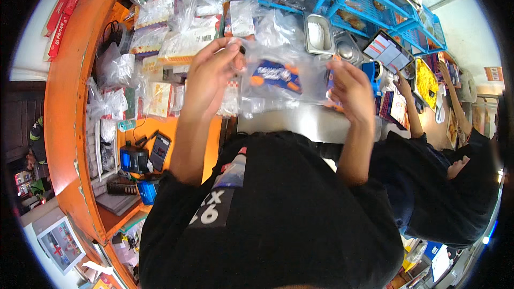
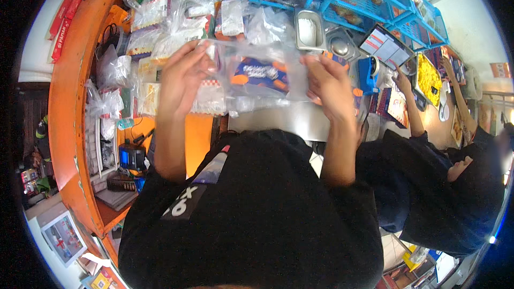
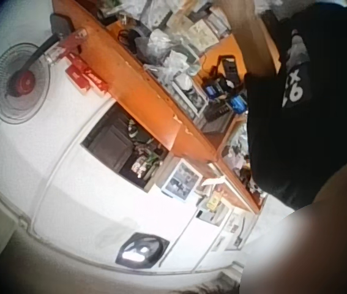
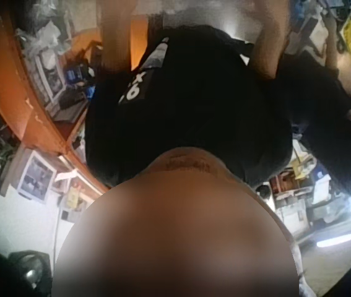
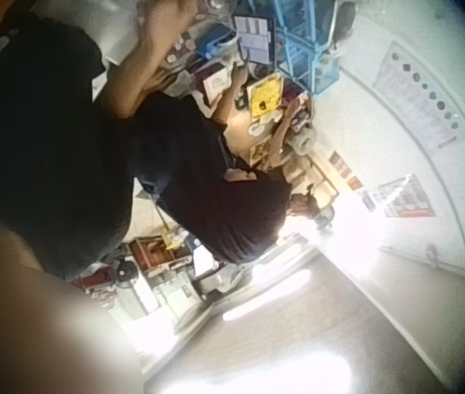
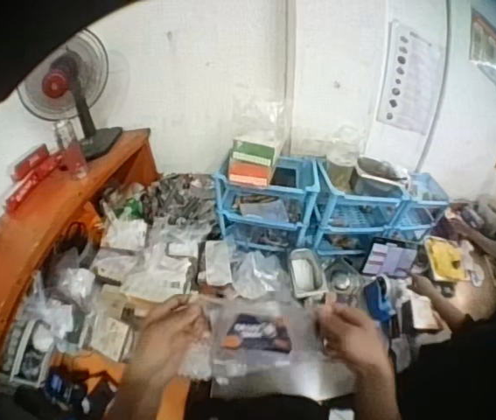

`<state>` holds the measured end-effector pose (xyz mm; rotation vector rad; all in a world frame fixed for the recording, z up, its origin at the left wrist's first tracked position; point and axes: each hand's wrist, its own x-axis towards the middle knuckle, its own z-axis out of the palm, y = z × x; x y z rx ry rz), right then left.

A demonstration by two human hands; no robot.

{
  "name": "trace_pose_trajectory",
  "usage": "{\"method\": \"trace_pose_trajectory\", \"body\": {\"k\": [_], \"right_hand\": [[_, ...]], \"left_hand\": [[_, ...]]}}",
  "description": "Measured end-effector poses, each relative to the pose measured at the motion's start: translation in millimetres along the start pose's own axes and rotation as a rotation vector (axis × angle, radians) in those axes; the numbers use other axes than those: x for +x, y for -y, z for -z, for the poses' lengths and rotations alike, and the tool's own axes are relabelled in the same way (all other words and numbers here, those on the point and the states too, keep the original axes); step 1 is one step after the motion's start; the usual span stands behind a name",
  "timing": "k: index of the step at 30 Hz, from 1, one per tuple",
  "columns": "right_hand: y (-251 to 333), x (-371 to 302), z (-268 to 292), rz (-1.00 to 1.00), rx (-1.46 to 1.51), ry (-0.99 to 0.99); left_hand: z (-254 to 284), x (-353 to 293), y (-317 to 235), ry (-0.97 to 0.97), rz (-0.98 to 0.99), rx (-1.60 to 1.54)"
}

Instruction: The person packs food items into plastic bags and boxes at a cluttered counter. They handle multiple packaged items, place them into bags, and arrange them on the counter while another person works nearby.

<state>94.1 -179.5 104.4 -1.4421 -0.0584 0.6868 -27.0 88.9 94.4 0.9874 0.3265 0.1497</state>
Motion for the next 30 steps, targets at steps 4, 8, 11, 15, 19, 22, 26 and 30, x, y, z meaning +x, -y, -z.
{"method": "trace_pose_trajectory", "body": {"k": [4,8,11,15,19,22,26,30], "right_hand": [[3,-9,-16,0.064,0.003,-0.070],[8,-37,-9,0.071,0.006,-0.122],[-9,-36,-13,0.019,-0.280,-0.075],[27,-82,-10,0.116,-0.828,-0.124],[17,-31,45,0.406,-1.149,0.023],[-20,32,82,0.273,-0.368,0.323],[-80,160,274,0.284,-0.739,0.163],[-94,174,462,0.243,-1.069,-0.024]], "left_hand": [[8,16,7,-0.059,0.028,-0.097],[-11,19,0,-0.117,-0.029,0.047],[-1,22,7,-0.067,-0.063,0.145],[-49,-4,-7,0.254,-0.208,0.583],[-132,-44,29,0.597,-0.299,0.630],[-155,-93,25,0.820,-0.565,0.619],[-168,-126,9,1.000,-0.472,0.334],[-147,-132,-11,1.087,-0.641,0.335]]}}
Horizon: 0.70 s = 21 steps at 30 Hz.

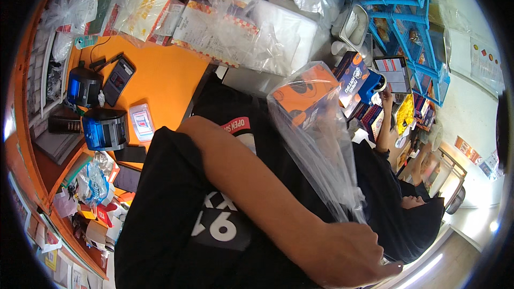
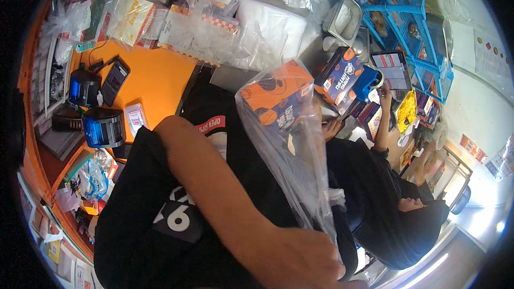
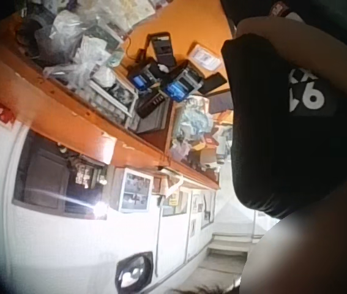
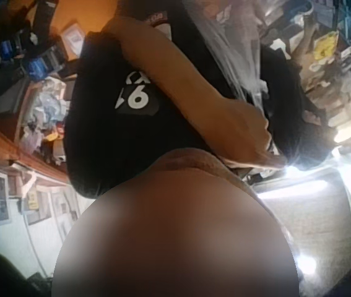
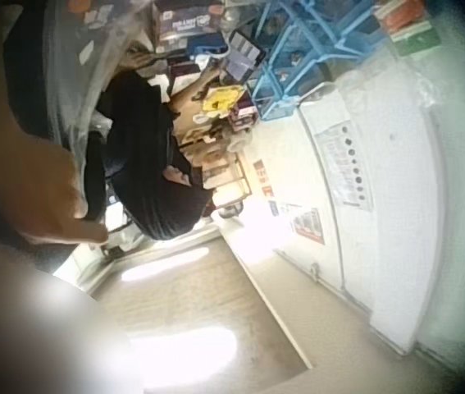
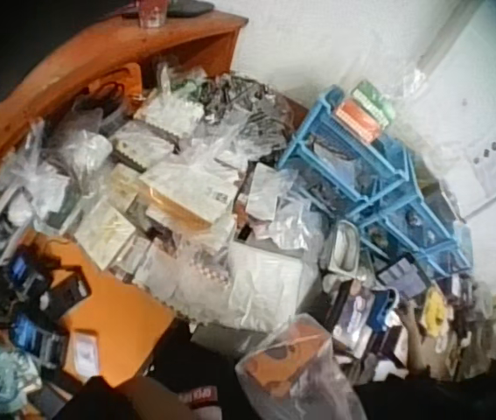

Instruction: The person packs food items into plastic bags and boxes at a cluttered counter. They handle multiple packaged items, place them into bags, and arrange them on the counter while another person works nearby.

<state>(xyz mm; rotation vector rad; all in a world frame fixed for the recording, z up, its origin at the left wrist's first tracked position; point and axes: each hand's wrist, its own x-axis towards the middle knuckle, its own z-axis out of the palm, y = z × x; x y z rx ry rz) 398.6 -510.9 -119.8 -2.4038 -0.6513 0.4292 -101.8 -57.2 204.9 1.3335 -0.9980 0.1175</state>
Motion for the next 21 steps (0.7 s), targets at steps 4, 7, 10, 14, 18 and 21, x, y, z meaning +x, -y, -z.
{"method": "trace_pose_trajectory", "body": {"k": [4,7,10,14,18,21], "right_hand": [[-28,57,9,0.071,-0.095,0.034],[-59,6,-13,0.054,-0.118,0.014],[-28,33,-41,0.140,-0.175,0.053],[-14,29,-16,0.113,-0.195,0.034],[3,30,-23,0.102,-0.210,-0.004],[23,-2,5,0.053,-0.190,-0.150]], "left_hand": [[74,-83,14,-0.330,-0.058,0.296],[81,-172,81,-0.965,0.533,0.204],[47,-177,163,-0.852,0.642,-0.087],[47,-184,183,-0.910,0.715,-0.520],[30,-187,195,-1.099,0.515,-0.555],[33,-172,184,-1.030,0.446,-0.599]]}}
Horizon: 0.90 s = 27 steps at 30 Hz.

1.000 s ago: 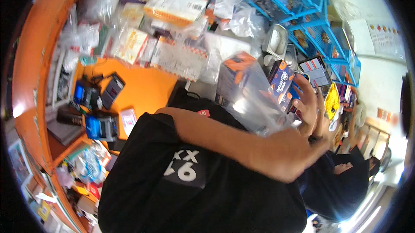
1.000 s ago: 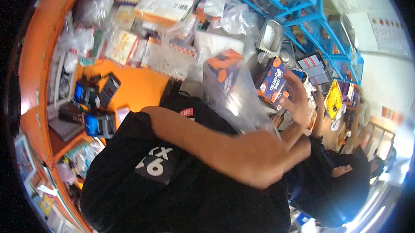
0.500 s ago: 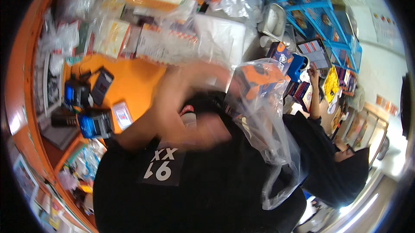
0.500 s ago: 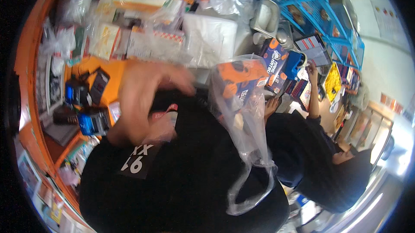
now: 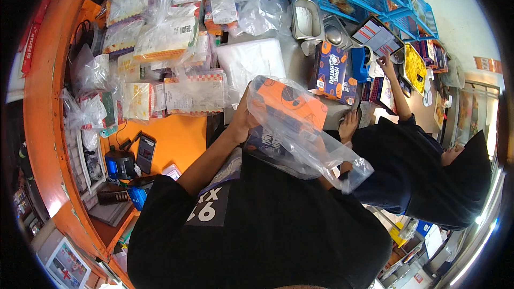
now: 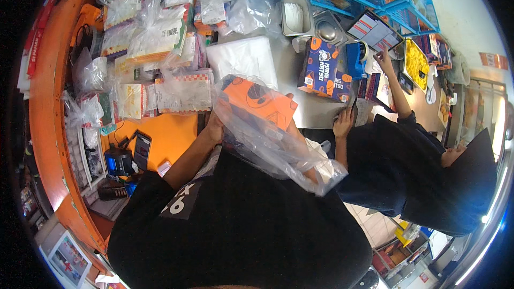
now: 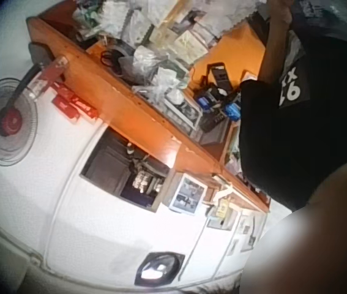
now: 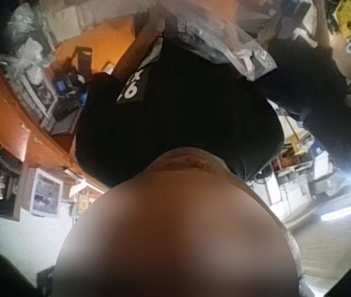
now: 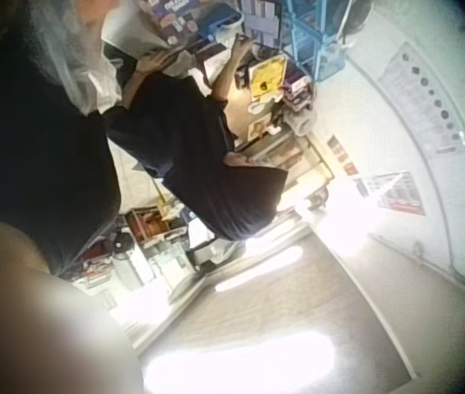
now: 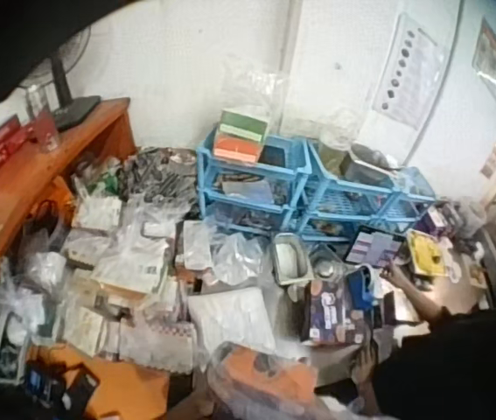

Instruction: The person packs food items into plastic bags and boxes at a cluttered counter. They handle multiple packaged items, place them into bags, and arrange them on the counter while another person works nearby.

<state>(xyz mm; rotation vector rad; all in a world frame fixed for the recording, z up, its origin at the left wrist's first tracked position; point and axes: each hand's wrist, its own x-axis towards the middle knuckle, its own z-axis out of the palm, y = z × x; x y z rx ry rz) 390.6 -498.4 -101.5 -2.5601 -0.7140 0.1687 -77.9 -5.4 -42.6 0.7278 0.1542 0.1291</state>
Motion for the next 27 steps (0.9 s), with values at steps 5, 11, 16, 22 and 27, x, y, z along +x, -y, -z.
{"method": "trace_pose_trajectory", "body": {"k": [5,11,16,22,27], "right_hand": [[178,-26,-24,-0.086,0.418,-0.285],[421,-141,-118,-0.367,1.160,-0.181],[471,-163,-183,-0.529,1.403,0.009],[505,-131,-145,-0.188,1.239,-0.242],[488,-129,-157,-0.221,1.159,-0.309]], "left_hand": [[39,4,-33,0.281,0.203,0.396],[2,9,-27,-0.107,-0.020,0.064],[27,5,-21,0.103,0.101,-0.102],[77,12,6,-0.186,0.173,-0.114],[36,26,-6,-0.134,0.218,-0.148]]}}
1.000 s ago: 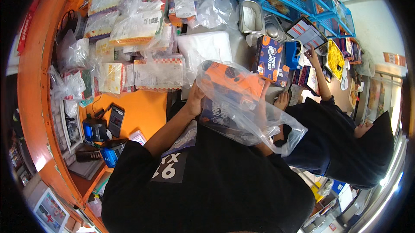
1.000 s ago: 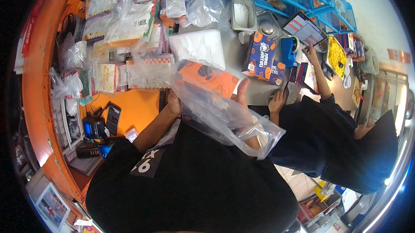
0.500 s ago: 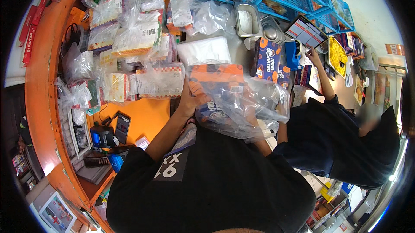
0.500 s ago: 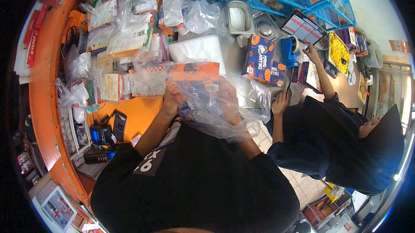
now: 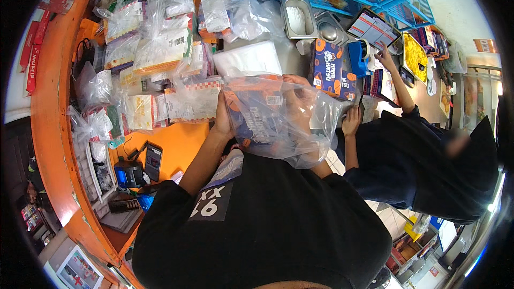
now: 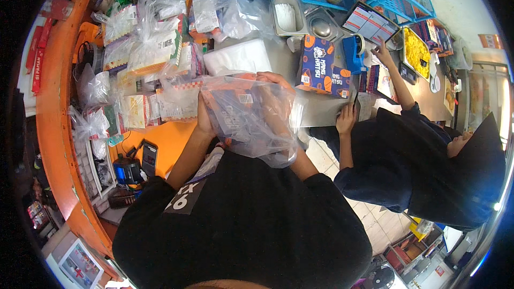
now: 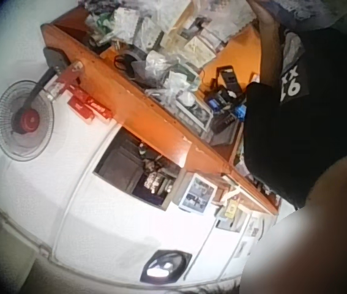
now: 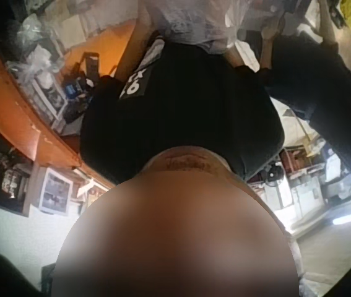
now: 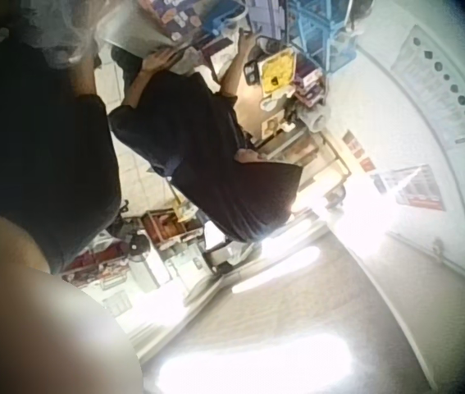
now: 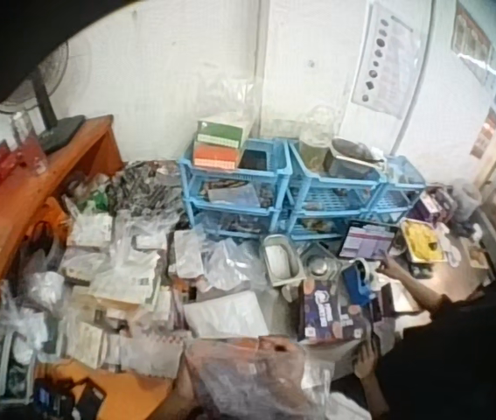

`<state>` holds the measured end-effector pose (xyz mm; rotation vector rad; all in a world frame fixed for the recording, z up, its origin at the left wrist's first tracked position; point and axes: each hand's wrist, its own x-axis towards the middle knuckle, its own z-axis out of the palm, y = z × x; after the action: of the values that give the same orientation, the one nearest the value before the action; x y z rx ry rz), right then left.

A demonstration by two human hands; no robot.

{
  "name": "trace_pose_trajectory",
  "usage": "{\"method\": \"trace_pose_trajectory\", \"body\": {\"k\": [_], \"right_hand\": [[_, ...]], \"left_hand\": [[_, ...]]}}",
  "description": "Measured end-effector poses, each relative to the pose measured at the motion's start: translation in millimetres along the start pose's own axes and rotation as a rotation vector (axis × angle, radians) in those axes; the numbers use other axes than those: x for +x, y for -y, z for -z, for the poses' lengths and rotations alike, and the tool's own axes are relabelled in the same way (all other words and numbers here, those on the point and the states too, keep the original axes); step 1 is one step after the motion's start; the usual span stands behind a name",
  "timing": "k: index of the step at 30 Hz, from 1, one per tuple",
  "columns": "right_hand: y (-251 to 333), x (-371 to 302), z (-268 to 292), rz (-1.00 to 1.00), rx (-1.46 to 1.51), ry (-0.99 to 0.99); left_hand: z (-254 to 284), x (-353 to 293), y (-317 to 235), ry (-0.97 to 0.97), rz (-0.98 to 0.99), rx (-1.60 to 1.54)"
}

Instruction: The person packs food items into plastic bags and boxes at a cluttered counter. They handle multiple packaged items, place them into bags, and arrange them on the counter while another person works nearby.

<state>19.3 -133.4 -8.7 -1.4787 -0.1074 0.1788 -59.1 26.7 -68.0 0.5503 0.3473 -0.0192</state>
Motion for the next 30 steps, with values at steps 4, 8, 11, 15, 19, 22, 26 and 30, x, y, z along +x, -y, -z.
{"method": "trace_pose_trajectory", "body": {"k": [4,8,11,15,19,22,26,30], "right_hand": [[-17,15,-1,0.030,0.180,-0.018],[-53,41,15,-0.324,0.429,0.411],[-55,11,-1,-0.271,-0.011,0.156],[-54,-42,30,-0.612,0.395,0.185],[-94,-55,70,-0.940,0.873,0.058],[-124,-43,76,-0.930,0.918,0.029],[-138,-36,57,-0.692,0.722,0.061],[-150,-25,43,-0.445,0.404,0.142]], "left_hand": [[31,-1,9,0.153,-0.062,-0.006],[32,-1,14,0.420,-0.219,0.148],[42,3,29,0.051,-0.002,-0.152],[2,-7,14,-0.002,-0.028,0.056],[5,-38,21,0.039,0.231,0.303],[47,-22,19,0.171,0.389,0.366],[42,-14,18,0.142,0.282,0.523],[35,-2,35,-0.049,0.032,0.514]]}}
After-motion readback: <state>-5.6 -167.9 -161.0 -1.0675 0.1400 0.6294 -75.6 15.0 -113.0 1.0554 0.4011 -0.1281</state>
